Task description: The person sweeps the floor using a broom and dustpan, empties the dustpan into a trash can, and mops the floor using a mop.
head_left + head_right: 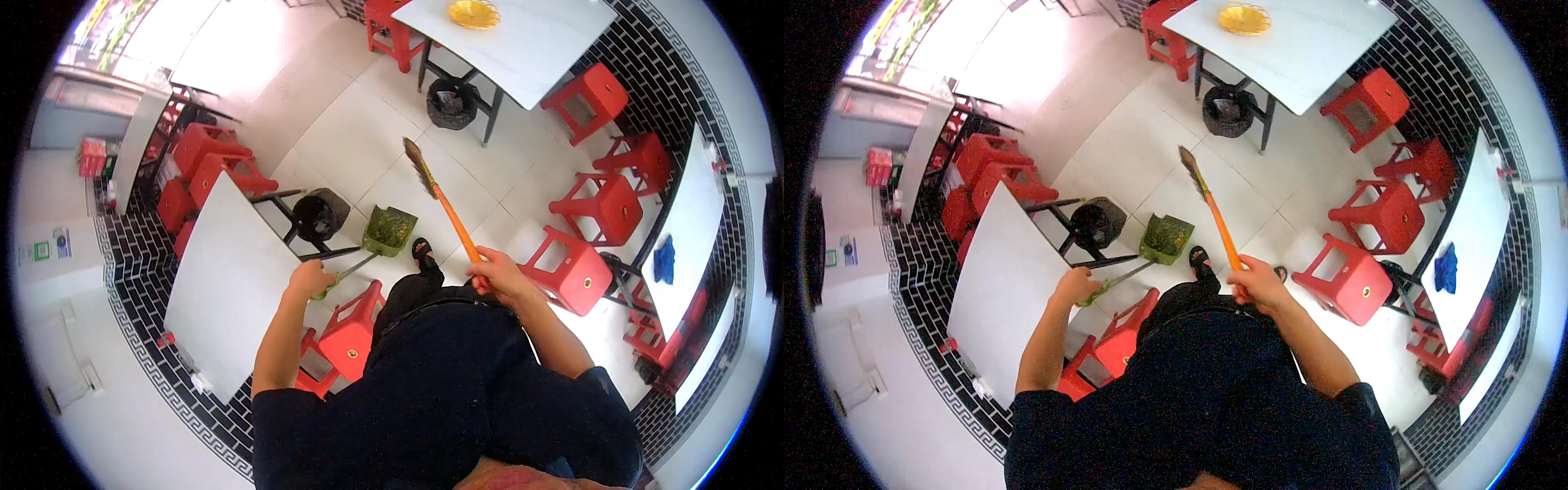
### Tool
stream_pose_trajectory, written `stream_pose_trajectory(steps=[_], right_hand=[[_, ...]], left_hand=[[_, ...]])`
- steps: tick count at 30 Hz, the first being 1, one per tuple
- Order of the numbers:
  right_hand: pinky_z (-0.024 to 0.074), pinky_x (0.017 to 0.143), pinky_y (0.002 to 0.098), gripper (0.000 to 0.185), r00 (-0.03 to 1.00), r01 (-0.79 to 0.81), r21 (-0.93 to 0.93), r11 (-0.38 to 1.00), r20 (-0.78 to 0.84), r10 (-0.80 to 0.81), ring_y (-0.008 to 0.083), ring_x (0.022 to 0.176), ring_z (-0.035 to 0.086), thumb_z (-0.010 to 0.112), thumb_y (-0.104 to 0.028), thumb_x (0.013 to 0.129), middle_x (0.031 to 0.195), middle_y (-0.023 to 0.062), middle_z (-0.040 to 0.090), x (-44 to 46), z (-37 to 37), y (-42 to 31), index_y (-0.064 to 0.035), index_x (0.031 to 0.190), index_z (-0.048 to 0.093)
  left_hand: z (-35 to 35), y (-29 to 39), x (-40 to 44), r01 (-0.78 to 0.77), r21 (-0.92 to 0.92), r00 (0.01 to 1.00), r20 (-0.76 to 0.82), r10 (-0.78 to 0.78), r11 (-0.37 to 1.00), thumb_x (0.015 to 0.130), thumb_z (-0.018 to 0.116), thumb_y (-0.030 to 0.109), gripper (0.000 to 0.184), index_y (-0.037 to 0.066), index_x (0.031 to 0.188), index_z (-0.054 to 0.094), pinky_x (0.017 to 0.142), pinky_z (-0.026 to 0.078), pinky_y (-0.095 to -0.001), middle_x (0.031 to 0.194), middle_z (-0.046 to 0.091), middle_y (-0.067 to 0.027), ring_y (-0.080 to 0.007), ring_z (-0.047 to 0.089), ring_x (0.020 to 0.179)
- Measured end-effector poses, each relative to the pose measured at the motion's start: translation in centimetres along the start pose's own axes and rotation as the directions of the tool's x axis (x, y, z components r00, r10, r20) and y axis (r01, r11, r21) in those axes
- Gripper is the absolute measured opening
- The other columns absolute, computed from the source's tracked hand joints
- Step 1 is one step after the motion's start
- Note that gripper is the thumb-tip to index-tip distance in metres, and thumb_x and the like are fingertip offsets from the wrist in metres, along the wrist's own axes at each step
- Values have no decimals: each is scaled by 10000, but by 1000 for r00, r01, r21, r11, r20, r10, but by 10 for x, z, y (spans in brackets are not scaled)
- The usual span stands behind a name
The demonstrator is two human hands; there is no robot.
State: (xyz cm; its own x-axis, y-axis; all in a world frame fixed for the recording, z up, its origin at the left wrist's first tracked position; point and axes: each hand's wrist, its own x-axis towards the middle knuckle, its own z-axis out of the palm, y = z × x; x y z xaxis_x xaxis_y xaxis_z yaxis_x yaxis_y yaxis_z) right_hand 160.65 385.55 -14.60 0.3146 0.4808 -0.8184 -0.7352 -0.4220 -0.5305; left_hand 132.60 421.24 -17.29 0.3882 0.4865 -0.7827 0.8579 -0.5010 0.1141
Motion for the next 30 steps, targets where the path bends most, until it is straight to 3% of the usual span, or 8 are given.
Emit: stream_pose_trajectory(steps=[3,9,12,17,19,21,25,30], right_hand=[[479,471,270,349,999,-20,92,996,45,16,119,544,561,636,-58,896,702,57,575,17,19,-12,56,1219,565],[514,506,279,144,996,-56,238,970,83,37,114,579,576,637,-84,910,750,64,605,19,12,-19,-1,1005,566],[532,510,281,157,994,-69,210,975,97,49,120,577,587,663,-112,897,751,46,610,6,11,-23,-10,988,585],[534,492,281,219,984,-34,191,981,179,-1,126,583,606,688,-164,876,779,49,620,-23,23,-24,-26,1013,588],[542,501,290,249,974,18,169,985,221,-55,139,595,617,685,-172,876,769,55,615,-34,29,-19,-18,1040,580],[545,518,287,249,951,135,-74,988,291,-108,123,618,607,648,-225,935,786,51,608,-44,21,-17,-45,1094,582],[570,581,309,411,909,252,-100,962,365,-200,161,684,658,588,-403,993,856,99,679,-39,-68,1,-32,1163,641],[585,805,449,430,896,45,-673,738,-300,-328,359,868,716,638,-331,902,1049,184,731,44,-280,152,-4,1180,663]], left_hand=[[26,-21,17,-148,243,977,-116,180,959,812,733,419,505,-22,1055,694,665,597,-409,965,730,-204,-328,730,723],[5,-1,0,214,-26,973,94,-211,976,824,735,388,490,-1,1122,713,756,592,-441,1094,720,-222,-350,725,907],[9,4,-7,-10,217,941,-328,82,976,845,716,352,416,-1,1064,723,762,576,-421,1029,726,-217,-307,724,914],[38,141,-15,19,-757,994,86,71,654,944,641,494,525,32,1193,665,727,571,-424,1031,711,-152,-273,695,885],[61,210,-19,111,-821,978,189,83,560,944,632,540,569,35,1203,670,739,572,-423,968,714,-162,-279,694,852],[90,271,-11,324,-945,876,316,364,41,953,615,548,538,36,1115,651,700,572,-364,901,699,-166,-265,685,772],[145,290,46,316,-943,879,333,341,106,974,657,314,263,75,899,578,529,462,-297,720,552,-9,-143,522,574],[128,292,54,519,-844,811,536,235,134,993,620,188,121,72,988,586,460,415,-248,718,528,39,-76,481,537]])
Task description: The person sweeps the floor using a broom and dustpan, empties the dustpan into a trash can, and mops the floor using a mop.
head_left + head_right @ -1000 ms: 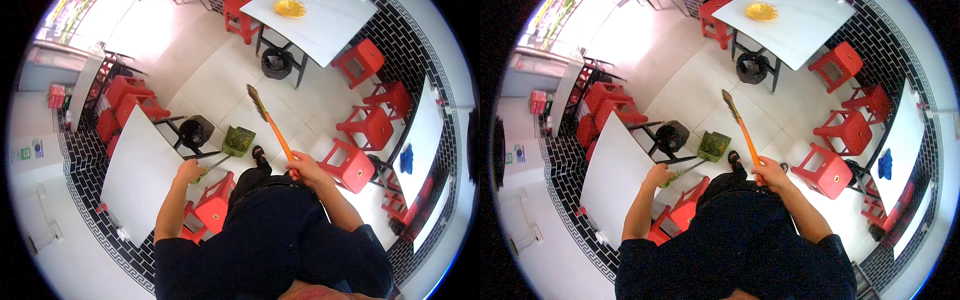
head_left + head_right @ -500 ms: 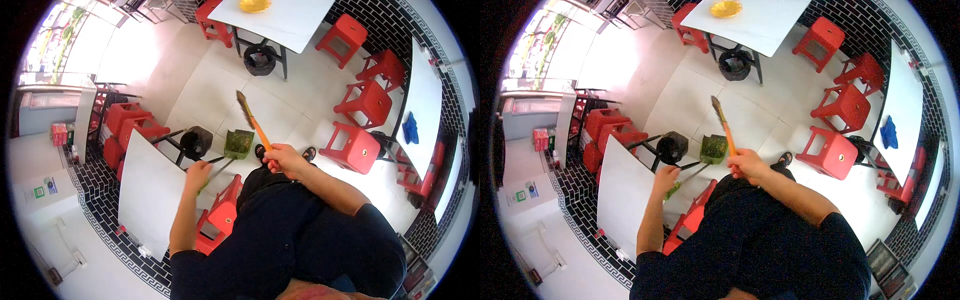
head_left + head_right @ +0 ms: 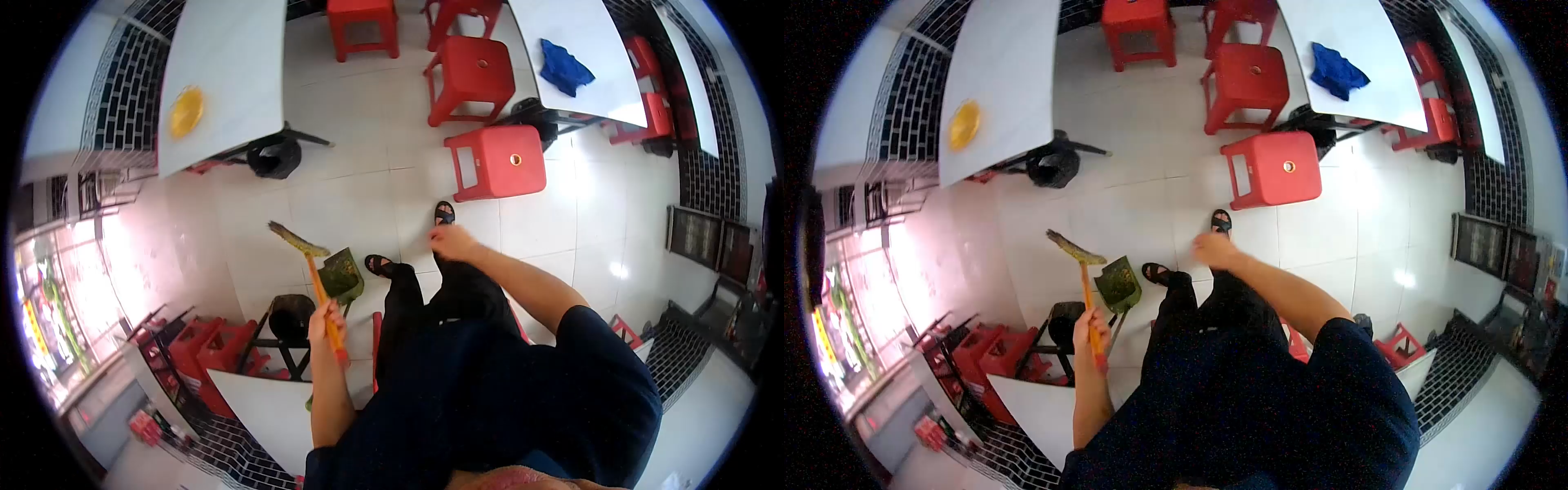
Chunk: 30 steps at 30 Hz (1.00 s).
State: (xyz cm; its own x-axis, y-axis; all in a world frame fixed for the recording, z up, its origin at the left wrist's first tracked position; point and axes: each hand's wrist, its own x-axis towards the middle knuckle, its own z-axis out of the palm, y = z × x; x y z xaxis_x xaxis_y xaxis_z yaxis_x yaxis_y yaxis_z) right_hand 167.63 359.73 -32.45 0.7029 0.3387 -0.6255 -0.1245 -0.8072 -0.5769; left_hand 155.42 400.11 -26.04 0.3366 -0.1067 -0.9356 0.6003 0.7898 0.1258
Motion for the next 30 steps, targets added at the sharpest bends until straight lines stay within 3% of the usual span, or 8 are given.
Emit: stream_pose_trajectory(steps=[2,5,10,18,22,24,29,30], right_hand=[[497,1003,471,406,954,-215,44,976,-203,219,396,1152,622,694,-254,828,1159,214,693,6,-25,103,-44,1176,685],[476,1064,462,678,851,-510,-20,860,-162,500,399,1277,551,677,-150,840,1439,247,503,29,-48,240,-62,1466,433],[506,1025,482,792,850,-499,-104,860,-252,463,408,1298,534,554,-4,867,1560,261,326,86,-74,356,-90,1577,213],[559,873,506,807,864,-446,-74,892,-294,408,474,1170,586,499,64,840,1527,287,346,121,-122,384,-116,1572,213],[524,967,487,755,827,-469,53,882,-325,459,459,1236,549,538,50,847,1530,297,339,120,-122,389,-62,1543,270],[447,1087,485,678,663,-473,-51,880,-678,317,447,1323,482,604,-93,880,1517,296,369,125,-117,403,24,1492,336],[395,1122,481,687,493,-387,65,920,-828,266,440,1351,451,714,-304,861,1435,321,472,189,-81,397,67,1387,475],[370,1145,480,655,785,-269,149,952,-539,306,438,1375,433,714,-366,843,1463,329,447,194,-64,339,36,1330,543]], left_hand=[[18,-6,-10,13,93,998,-66,-7,996,999,612,208,140,78,1050,599,461,418,-247,741,539,46,-80,484,536],[37,-23,-8,53,64,993,-110,-46,997,1004,602,234,164,98,1096,607,458,416,-242,763,555,45,-87,486,532],[89,-56,12,80,61,941,-333,-55,995,992,615,221,188,94,1131,611,449,412,-243,767,566,31,-92,488,530],[118,-69,51,138,-36,930,-340,-141,990,990,618,197,235,77,1192,616,450,428,-240,790,613,5,-90,498,524],[131,-75,58,149,-38,926,-345,-153,988,990,620,203,253,75,1208,613,448,425,-243,794,619,2,-91,495,520],[141,-76,60,154,-31,918,-366,-154,988,990,621,208,256,77,1209,612,448,424,-244,796,616,2,-92,492,518],[144,-74,67,210,-1,902,-387,-194,978,992,620,218,261,88,1218,606,446,414,-249,801,604,4,-95,480,518],[147,-75,71,211,21,895,-407,-185,977,993,618,216,262,92,1223,604,445,410,-250,801,600,4,-94,477,520]])
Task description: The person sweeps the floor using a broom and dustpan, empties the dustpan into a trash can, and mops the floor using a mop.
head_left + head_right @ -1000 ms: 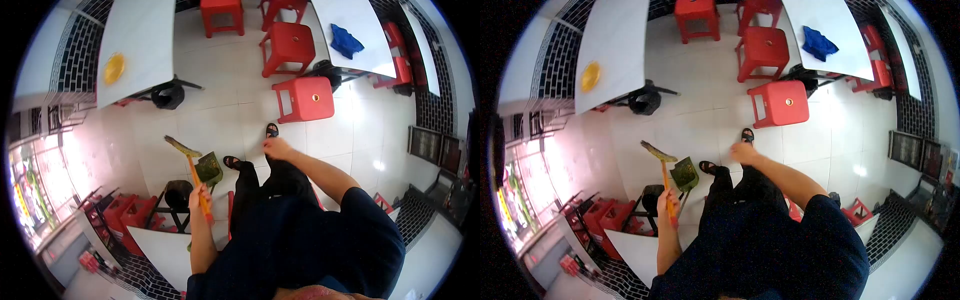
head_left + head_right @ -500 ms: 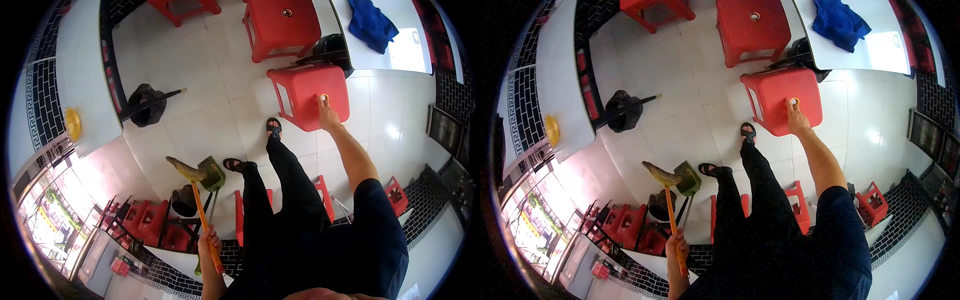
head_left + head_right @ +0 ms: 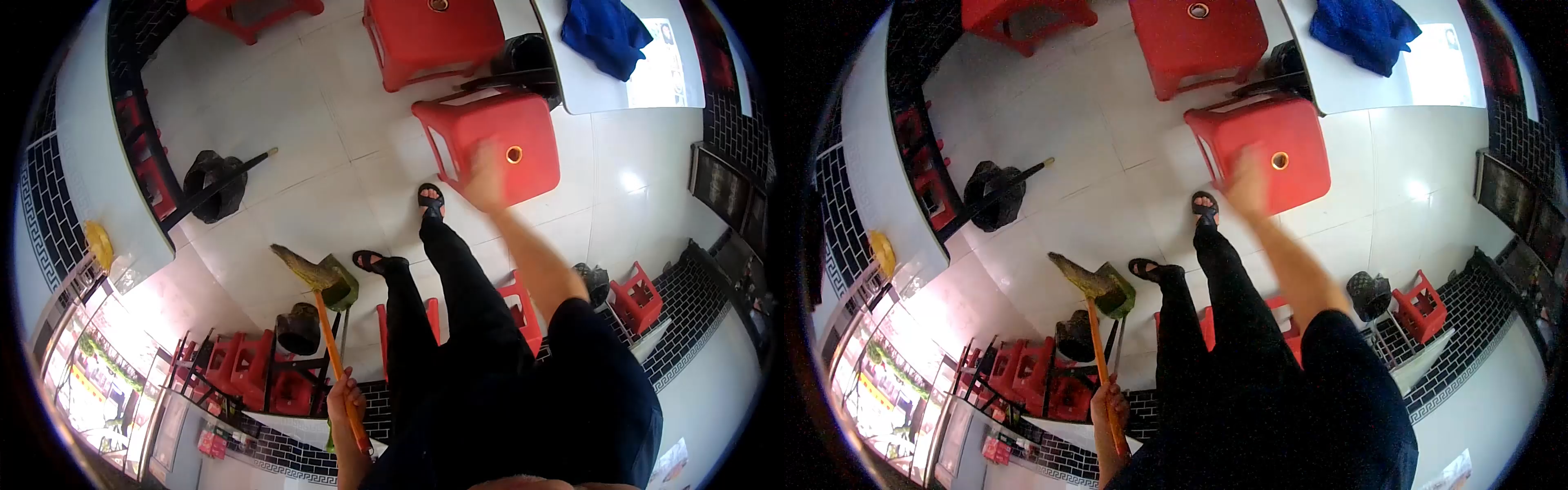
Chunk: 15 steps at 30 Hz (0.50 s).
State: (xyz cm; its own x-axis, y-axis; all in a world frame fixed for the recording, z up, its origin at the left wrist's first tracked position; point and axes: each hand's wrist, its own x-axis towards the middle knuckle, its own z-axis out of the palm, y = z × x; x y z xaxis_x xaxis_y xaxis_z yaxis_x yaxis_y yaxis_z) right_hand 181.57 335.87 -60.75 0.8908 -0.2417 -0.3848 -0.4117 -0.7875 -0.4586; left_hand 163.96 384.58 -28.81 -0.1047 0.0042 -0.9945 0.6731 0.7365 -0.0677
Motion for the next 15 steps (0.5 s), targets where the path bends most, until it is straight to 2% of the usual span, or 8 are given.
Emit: stream_pose_trajectory(steps=[2,5,7,8,10,11,13,15], right_hand=[[344,1169,478,632,918,5,153,988,391,-65,436,1400,416,713,-428,825,1490,336,423,-53,11,-56,5,1273,611],[464,1015,480,433,879,183,329,926,367,-304,410,1198,566,675,-221,825,1264,233,598,-121,19,-76,-30,1211,635],[559,839,485,278,926,84,104,991,358,-116,385,1056,652,602,-199,909,1208,237,636,-96,-21,-67,-29,1128,619],[563,696,492,319,981,192,-27,981,27,-192,360,900,676,596,-165,899,1114,208,646,-87,-4,2,-22,1182,568],[581,748,478,469,982,-140,-264,954,90,169,410,971,672,542,-112,911,1263,237,598,-47,-69,16,4,1361,480],[579,817,482,593,995,-98,-206,974,-27,95,436,1065,651,507,-60,908,1419,252,502,-36,-73,40,-11,1483,369],[560,874,512,746,959,-202,-213,956,156,237,445,1144,619,482,16,875,1557,206,384,-19,-94,54,-104,1568,234],[547,874,500,928,916,-91,-234,968,362,174,453,1219,567,540,72,796,1600,213,315,-11,-104,48,-146,1610,151]], left_hand=[[11,-2,13,-18,18,1000,-12,18,1000,994,616,214,263,96,1228,602,443,407,-251,801,596,4,-94,475,523],[12,7,5,9,54,998,56,-12,998,992,617,209,269,103,1238,596,444,411,-254,808,600,4,-93,483,531],[14,5,5,-2,62,1000,29,0,998,1034,556,209,303,54,1294,563,454,437,-267,824,610,-9,-101,480,500],[12,5,6,4,67,999,31,-6,998,1034,556,209,303,54,1294,563,454,437,-267,824,610,-9,-101,480,500],[8,1,15,-27,135,998,54,20,991,994,610,193,276,93,1249,583,442,413,-258,821,595,-13,-101,499,540],[9,-1,14,-43,116,998,57,37,992,994,610,193,276,93,1249,583,442,413,-258,821,595,-13,-101,499,540],[11,-5,13,-71,214,995,80,55,974,986,616,171,294,82,1263,578,447,408,-260,824,585,-25,-104,495,539],[23,-7,3,-95,209,995,26,92,973,980,622,162,299,77,1263,579,451,407,-261,826,583,-27,-105,492,537]])
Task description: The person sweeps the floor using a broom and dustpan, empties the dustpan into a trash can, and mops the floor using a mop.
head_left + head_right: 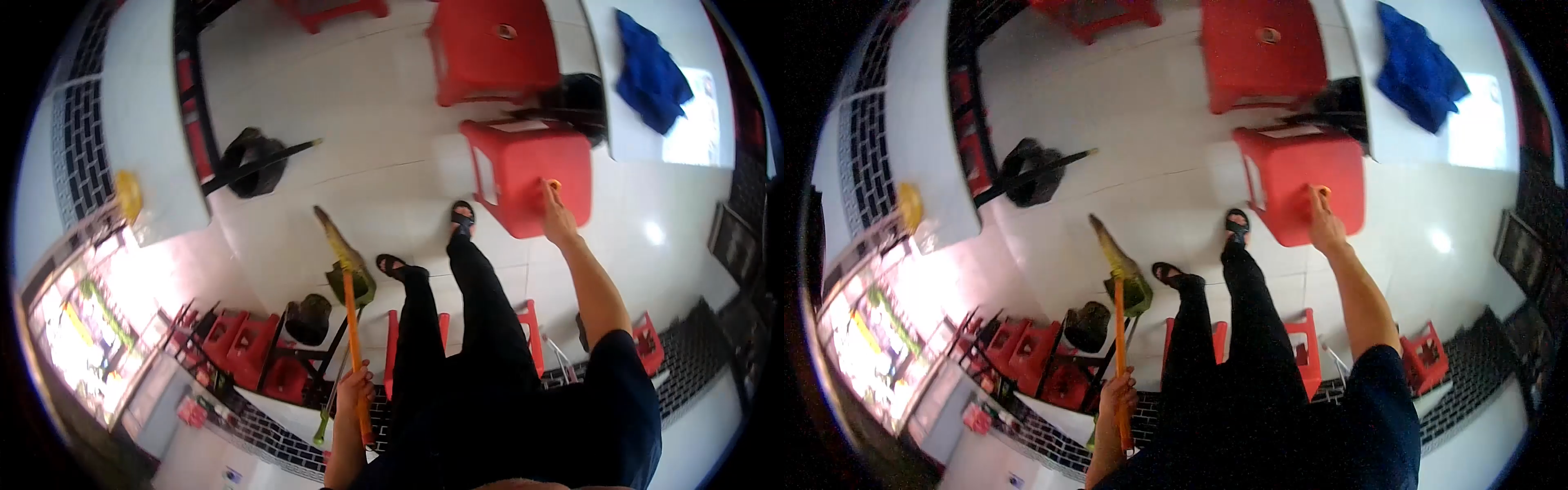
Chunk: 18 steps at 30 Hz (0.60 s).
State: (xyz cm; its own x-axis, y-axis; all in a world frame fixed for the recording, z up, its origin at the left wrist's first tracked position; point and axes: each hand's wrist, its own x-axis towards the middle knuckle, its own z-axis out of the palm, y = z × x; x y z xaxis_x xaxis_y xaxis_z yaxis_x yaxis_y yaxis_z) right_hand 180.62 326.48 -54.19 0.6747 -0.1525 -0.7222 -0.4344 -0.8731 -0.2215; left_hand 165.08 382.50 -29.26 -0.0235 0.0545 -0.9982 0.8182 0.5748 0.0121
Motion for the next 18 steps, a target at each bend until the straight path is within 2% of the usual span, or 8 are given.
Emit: stream_pose_trajectory(steps=[1,5,8,11,12,14,15,18], right_hand=[[550,859,501,1000,996,63,26,998,-66,-61,457,1210,576,579,68,777,1576,244,343,4,16,9,-172,1621,99],[558,831,496,1052,992,120,-14,993,-33,-120,451,1164,609,609,50,771,1559,268,358,24,4,1,-184,1627,45],[562,816,496,1106,991,94,-24,995,102,-91,452,1089,646,625,35,768,1541,285,376,24,-12,-16,-195,1627,-33],[570,807,495,1156,994,58,-108,992,93,-48,456,1004,672,673,5,763,1447,305,471,18,-5,-56,-187,1621,-77],[571,811,500,1180,991,126,-198,972,75,-113,460,987,675,700,-15,757,1390,310,509,17,13,-69,-188,1619,-87],[572,826,501,1212,984,154,-169,974,113,-136,459,968,679,749,-49,741,1293,311,570,0,11,-117,-183,1619,-76],[572,836,497,1220,982,113,-48,992,160,-104,453,967,680,771,-63,729,1254,305,593,-11,-2,-154,-176,1621,-55],[568,848,504,1160,967,222,20,975,122,-222,453,971,686,710,-16,763,1171,319,623,-27,-4,-220,-110,1611,-75]], left_hand=[[6,1,-6,27,31,999,-38,-26,999,974,628,152,303,72,1263,581,456,406,-261,828,580,-29,-105,489,535],[10,7,-15,10,-22,998,-63,-11,1000,972,632,152,286,67,1242,592,462,403,-266,822,577,-24,-108,484,532],[-1,12,-17,39,-43,999,-33,-41,998,967,642,152,274,64,1224,603,460,405,-272,805,573,-18,-110,474,527],[-9,14,-19,13,-27,996,-85,-15,1000,961,657,161,264,63,1202,611,459,397,-272,788,570,-15,-113,468,521],[-17,15,-19,6,-42,997,-80,-9,999,956,666,162,256,63,1187,616,456,395,-272,787,574,-18,-116,467,515],[-28,21,-26,1,-61,998,-61,-5,998,951,674,164,248,64,1172,621,454,393,-272,787,579,-20,-118,467,509],[-30,27,-28,1,-71,998,-68,-5,998,947,683,171,232,69,1147,624,453,390,-273,790,584,-20,-120,470,505],[-48,51,-29,-3,-73,999,-48,-1,997,958,680,195,255,71,1164,595,454,398,-274,797,580,-16,-120,478,510]])
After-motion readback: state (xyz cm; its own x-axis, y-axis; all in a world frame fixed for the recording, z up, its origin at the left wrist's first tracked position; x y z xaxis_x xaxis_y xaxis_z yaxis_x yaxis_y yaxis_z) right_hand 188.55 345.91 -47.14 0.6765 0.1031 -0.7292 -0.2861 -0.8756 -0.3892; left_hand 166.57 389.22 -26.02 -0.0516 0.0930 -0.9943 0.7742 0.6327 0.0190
